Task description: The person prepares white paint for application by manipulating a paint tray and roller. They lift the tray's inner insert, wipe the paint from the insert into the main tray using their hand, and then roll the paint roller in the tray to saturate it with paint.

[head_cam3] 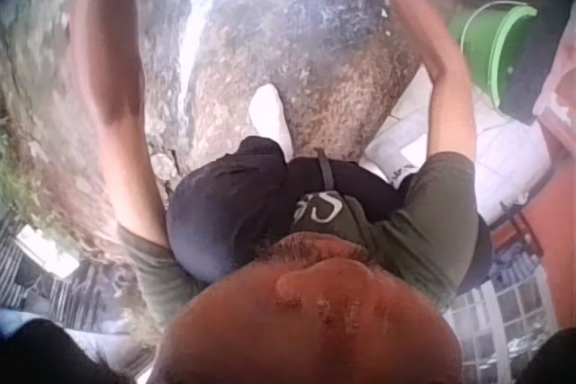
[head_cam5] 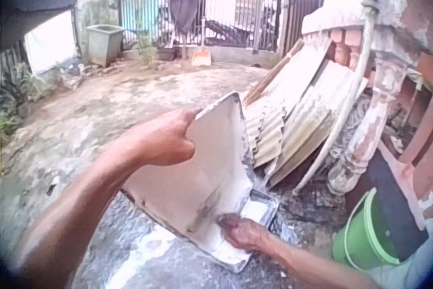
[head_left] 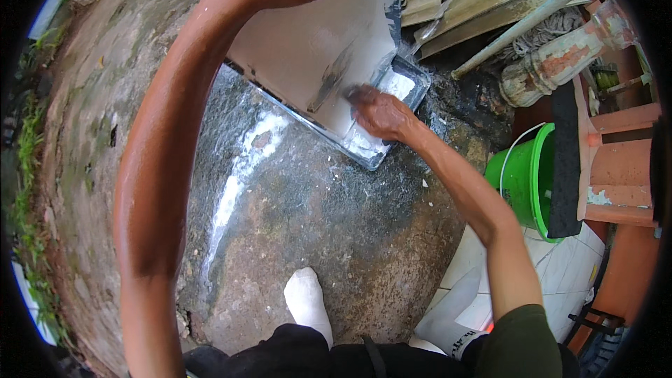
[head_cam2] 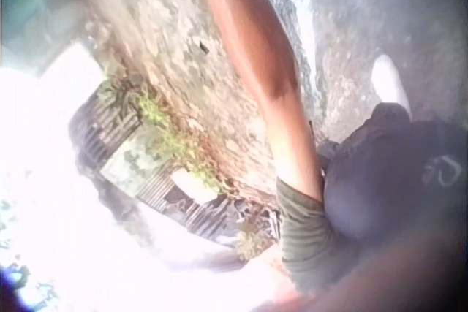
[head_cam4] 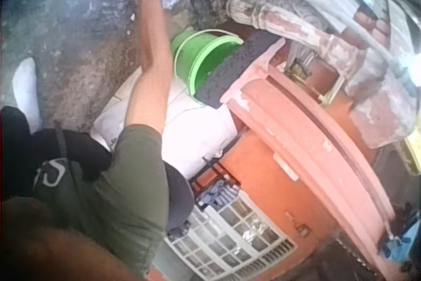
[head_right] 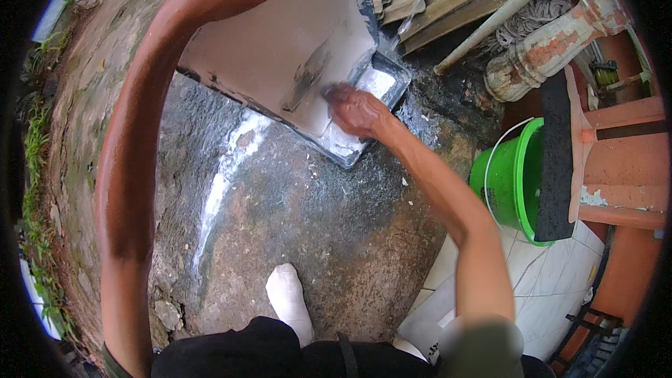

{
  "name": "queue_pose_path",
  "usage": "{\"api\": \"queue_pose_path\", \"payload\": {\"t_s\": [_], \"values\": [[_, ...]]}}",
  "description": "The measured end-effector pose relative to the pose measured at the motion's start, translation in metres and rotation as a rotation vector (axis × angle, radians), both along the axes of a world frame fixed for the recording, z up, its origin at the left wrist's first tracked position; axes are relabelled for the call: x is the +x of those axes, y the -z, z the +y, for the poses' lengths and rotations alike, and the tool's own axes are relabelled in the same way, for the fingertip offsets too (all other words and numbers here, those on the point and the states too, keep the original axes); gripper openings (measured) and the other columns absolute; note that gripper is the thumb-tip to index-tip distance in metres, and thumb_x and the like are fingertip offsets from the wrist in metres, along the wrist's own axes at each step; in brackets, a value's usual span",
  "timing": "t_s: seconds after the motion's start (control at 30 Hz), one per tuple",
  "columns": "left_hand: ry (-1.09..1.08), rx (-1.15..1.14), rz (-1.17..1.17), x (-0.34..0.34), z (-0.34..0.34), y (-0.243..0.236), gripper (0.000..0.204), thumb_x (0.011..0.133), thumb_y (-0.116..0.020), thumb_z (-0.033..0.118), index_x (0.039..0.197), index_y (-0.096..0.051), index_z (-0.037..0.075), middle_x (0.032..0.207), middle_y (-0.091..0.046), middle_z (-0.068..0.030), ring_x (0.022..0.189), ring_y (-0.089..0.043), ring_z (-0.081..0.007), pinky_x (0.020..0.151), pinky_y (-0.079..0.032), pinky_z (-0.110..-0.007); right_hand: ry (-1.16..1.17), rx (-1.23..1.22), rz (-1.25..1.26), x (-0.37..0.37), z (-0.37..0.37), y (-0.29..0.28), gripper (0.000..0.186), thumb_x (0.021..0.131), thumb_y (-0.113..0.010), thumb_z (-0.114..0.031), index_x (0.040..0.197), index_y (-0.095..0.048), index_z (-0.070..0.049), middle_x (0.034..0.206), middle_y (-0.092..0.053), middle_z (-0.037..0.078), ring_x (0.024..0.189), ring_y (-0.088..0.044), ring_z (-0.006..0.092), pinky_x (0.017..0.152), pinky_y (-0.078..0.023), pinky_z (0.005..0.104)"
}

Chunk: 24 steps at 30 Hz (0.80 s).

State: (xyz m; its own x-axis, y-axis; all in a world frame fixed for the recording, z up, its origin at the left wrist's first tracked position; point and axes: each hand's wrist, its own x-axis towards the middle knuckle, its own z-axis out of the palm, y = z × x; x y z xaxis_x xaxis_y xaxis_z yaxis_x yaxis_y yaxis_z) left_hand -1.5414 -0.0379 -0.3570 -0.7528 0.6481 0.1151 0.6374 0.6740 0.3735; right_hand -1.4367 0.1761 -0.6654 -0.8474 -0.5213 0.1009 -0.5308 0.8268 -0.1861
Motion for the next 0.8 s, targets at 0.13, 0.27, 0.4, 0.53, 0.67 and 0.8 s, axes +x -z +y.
{"api": "queue_pose_path", "payload": {"t_s": [0.13,0.27,0.4,0.53,0.67,0.8], "values": [[0.092,0.13,0.056,0.005,-0.001,0.007,0.055,0.07,-0.051,0.001,0.124,-0.059,-0.004,0.113,-0.065,-0.0323,0.113,-0.062,-0.0404,0.096,-0.05,-0.044,-0.19,0.285,-0.035,0.004,-0.001,-0.014,0.046,0.099,-0.047,-0.025,0.137,-0.052,0.001,0.142,-0.053,0.019,0.134,-0.049,0.0319,0.118,-0.034,0.0406],[0.075,0.042,0.026,0.006,-0.004,0.003,0.055,0.07,-0.052,0.001,0.125,-0.06,-0.003,0.114,-0.065,-0.0305,0.114,-0.062,-0.0398,0.097,-0.05,-0.044,0.25,0.034,0.022,-0.003,-0.007,-0.029,0.045,0.098,-0.047,-0.023,0.135,-0.054,0.002,0.138,-0.056,0.02,0.133,-0.05,0.0315,0.117,-0.035,0.0407],[0.066,0.045,0.039,0.003,0.0,0.001,0.056,0.07,-0.053,0.002,0.126,-0.059,-0.002,0.114,-0.065,-0.0302,0.113,-0.063,-0.0395,0.096,-0.05,-0.044,-0.165,0.136,-0.167,0.025,-0.017,-0.013,0.048,0.096,-0.05,-0.026,0.135,-0.054,0.001,0.141,-0.055,0.018,0.135,-0.048,0.0296,0.119,-0.032,0.0414],[0.109,0.086,-0.022,0.001,0.001,0.009,0.056,0.071,-0.053,0.002,0.127,-0.058,0.0,0.112,-0.066,-0.0303,0.111,-0.064,-0.0384,0.094,-0.051,-0.045,0.088,0.045,0.257,-0.002,0.006,0.013,0.053,0.095,-0.051,-0.026,0.14,-0.048,0.002,0.142,-0.052,0.02,0.135,-0.048,0.032,0.118,-0.033,0.0436],[0.083,0.042,0.108,-0.005,0.001,0.016,0.057,0.072,-0.057,0.004,0.13,-0.059,0.004,0.114,-0.067,-0.0264,0.111,-0.064,-0.0366,0.097,-0.05,-0.045,0.503,0.048,0.376,-0.06,0.027,0.029,0.057,0.095,-0.05,-0.031,0.138,-0.05,0.005,0.14,-0.054,0.022,0.134,-0.047,0.0344,0.118,-0.031,0.0433],[0.055,0.091,0.202,-0.007,0.006,0.029,0.064,0.07,-0.056,0.005,0.135,-0.056,0.004,0.111,-0.068,-0.0266,0.103,-0.067,-0.0384,0.095,-0.052,-0.043,0.45,0.13,0.27,-0.066,0.012,0.025,0.059,0.095,-0.05,-0.033,0.138,-0.048,0.007,0.141,-0.052,0.024,0.135,-0.046,0.036,0.117,-0.031,0.0434]]}}
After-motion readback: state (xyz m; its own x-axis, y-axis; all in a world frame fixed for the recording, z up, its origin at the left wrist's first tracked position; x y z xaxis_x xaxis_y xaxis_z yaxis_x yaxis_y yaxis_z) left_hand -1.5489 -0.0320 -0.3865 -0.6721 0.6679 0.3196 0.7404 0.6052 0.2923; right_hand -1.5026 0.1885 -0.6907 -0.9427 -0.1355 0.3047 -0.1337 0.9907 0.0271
